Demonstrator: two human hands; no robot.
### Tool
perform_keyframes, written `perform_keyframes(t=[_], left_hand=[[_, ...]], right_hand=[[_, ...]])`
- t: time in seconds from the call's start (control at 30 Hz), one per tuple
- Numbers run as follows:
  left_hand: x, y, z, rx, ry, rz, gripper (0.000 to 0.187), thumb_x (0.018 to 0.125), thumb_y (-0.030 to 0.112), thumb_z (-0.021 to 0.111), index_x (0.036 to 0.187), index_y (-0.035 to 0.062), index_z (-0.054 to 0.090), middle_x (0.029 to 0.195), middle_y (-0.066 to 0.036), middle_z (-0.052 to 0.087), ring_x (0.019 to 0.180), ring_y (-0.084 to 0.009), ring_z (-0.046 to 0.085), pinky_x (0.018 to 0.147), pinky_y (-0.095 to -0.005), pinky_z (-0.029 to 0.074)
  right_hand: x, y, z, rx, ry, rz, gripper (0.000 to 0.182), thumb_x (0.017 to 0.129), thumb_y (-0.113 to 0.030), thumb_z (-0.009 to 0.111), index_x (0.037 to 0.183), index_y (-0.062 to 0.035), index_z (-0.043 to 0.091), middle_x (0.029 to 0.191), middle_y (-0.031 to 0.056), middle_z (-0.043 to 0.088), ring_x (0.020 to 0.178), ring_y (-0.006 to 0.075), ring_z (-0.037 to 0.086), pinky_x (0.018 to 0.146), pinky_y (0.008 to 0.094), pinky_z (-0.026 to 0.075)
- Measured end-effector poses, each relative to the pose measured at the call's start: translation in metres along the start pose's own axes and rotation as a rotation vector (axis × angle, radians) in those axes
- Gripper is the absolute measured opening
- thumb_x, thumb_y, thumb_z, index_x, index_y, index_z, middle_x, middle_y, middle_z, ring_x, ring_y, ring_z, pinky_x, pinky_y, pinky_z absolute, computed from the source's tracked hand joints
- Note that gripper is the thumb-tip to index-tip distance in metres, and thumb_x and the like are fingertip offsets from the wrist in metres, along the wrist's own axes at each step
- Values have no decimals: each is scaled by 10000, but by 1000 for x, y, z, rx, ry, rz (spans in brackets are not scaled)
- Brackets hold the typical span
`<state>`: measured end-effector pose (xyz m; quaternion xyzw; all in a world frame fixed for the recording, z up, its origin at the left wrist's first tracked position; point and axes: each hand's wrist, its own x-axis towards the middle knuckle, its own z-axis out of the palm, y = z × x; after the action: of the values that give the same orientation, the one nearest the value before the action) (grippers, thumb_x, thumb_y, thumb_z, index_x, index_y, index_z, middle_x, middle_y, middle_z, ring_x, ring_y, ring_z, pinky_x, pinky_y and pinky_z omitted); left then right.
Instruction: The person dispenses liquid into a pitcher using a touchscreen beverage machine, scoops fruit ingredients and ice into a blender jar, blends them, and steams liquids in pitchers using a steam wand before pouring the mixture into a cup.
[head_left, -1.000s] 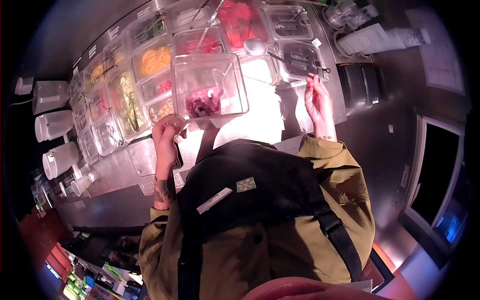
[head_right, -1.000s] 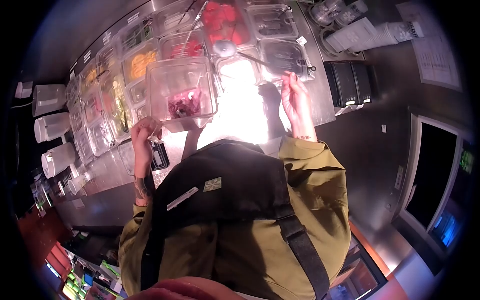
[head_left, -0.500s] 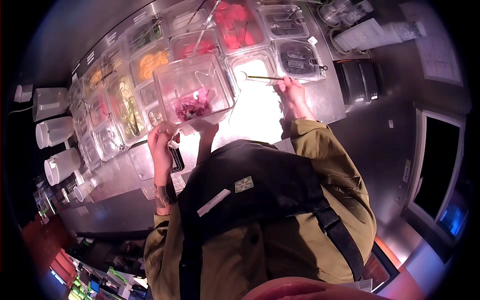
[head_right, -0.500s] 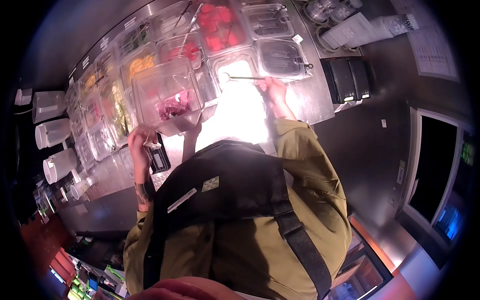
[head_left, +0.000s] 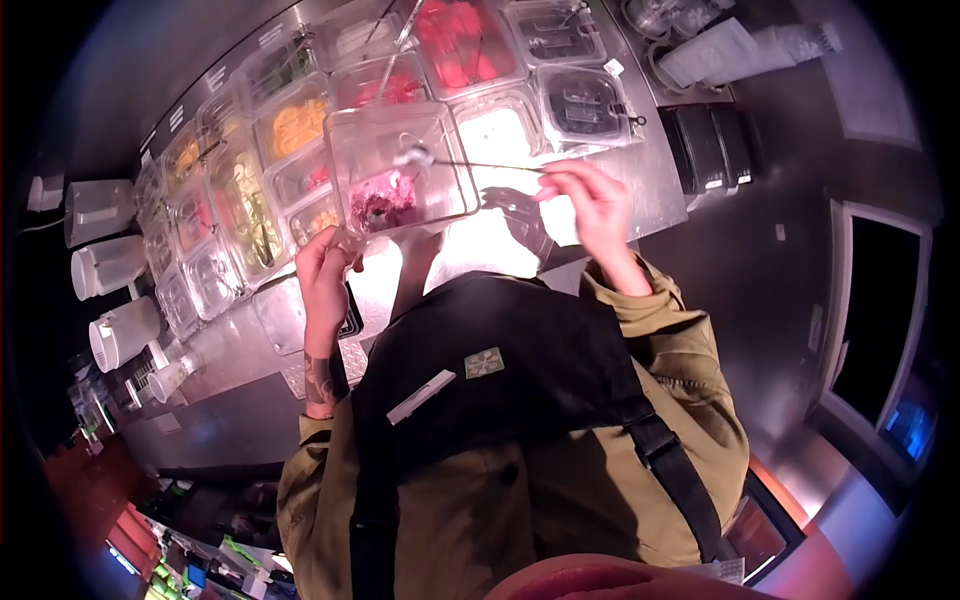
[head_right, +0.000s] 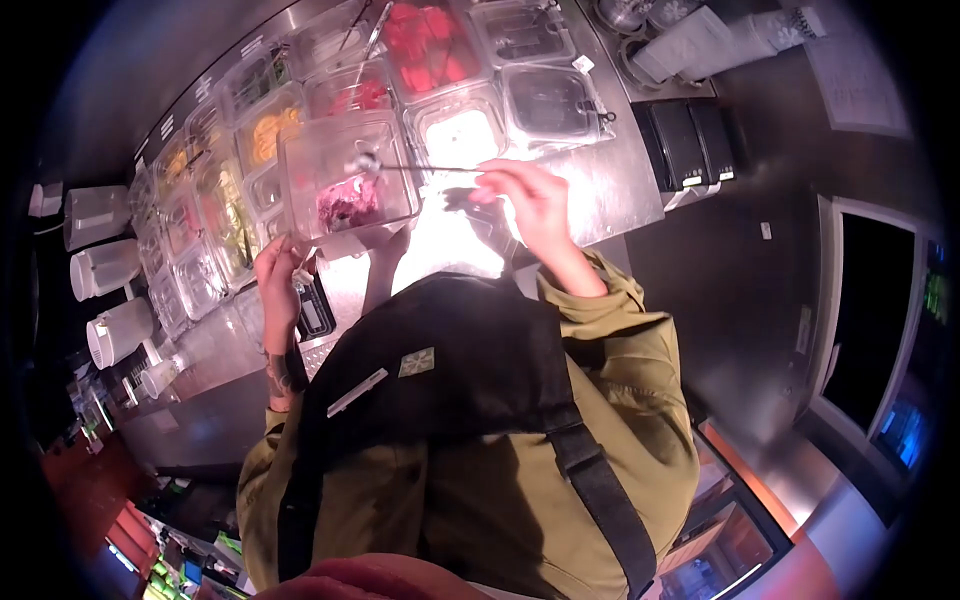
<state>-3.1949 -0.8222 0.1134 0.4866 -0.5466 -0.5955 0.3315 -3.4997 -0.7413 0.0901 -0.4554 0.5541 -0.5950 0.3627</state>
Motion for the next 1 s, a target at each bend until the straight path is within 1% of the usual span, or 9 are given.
perform_keyframes(t=[0.13,0.27,0.47,0.53,0.6,0.73,0.8,0.9,1.0], left_hand=[[-2,-6,0,-18,-28,32,122,759,25,446,759,-48,544,679,-51,539,603,-111,496,559,-238,397],[-6,-14,-3,-50,1,45,113,754,21,446,746,-46,536,676,-55,539,600,-112,498,557,-240,402],[-12,-11,-3,-37,91,36,149,764,51,418,742,-41,534,664,-52,534,601,-116,488,565,-251,398],[-10,-16,-12,-22,63,33,170,773,76,408,745,-33,535,658,-48,528,600,-118,483,566,-251,392],[-9,-23,-19,-50,77,15,181,779,100,407,750,-22,537,654,-42,522,599,-117,482,563,-247,386],[-10,-27,-22,-49,108,25,193,792,131,411,769,-6,545,652,-32,513,600,-117,485,565,-241,381],[-12,-30,-22,-73,100,13,193,795,127,409,772,-8,546,656,-32,513,604,-117,490,569,-244,387],[-12,-29,-22,-70,81,26,193,796,119,408,776,-14,546,666,-35,513,608,-119,495,573,-249,397],[-14,-26,-19,-45,84,32,188,787,101,408,776,-25,547,681,-43,515,603,-123,495,573,-256,407]], right_hand=[[-4,3,17,-100,-110,-186,145,872,52,504,958,70,620,801,139,662,723,197,671,653,261,531],[-6,11,23,-110,-167,-144,133,877,-5,541,957,59,625,806,116,671,717,164,668,653,252,531],[-1,22,-3,670,201,459,159,922,-93,525,1018,23,578,825,117,643,686,151,628,652,246,518],[6,40,-23,904,313,504,162,919,-117,537,1013,10,575,798,100,628,714,114,614,642,214,517],[17,49,-36,861,488,426,172,929,-103,516,997,44,571,828,118,642,734,140,628,635,180,512],[36,98,-44,-119,405,195,193,932,-103,503,977,65,588,814,147,653,671,188,650,586,245,510],[37,116,-39,-713,183,35,193,932,-111,506,957,62,589,785,150,653,641,188,652,567,258,515],[43,136,-27,-611,161,150,192,864,-139,547,874,42,610,675,84,663,634,175,662,641,319,514],[51,173,-24,-185,244,363,187,876,-125,542,855,51,603,718,105,670,649,200,666,637,312,520]])
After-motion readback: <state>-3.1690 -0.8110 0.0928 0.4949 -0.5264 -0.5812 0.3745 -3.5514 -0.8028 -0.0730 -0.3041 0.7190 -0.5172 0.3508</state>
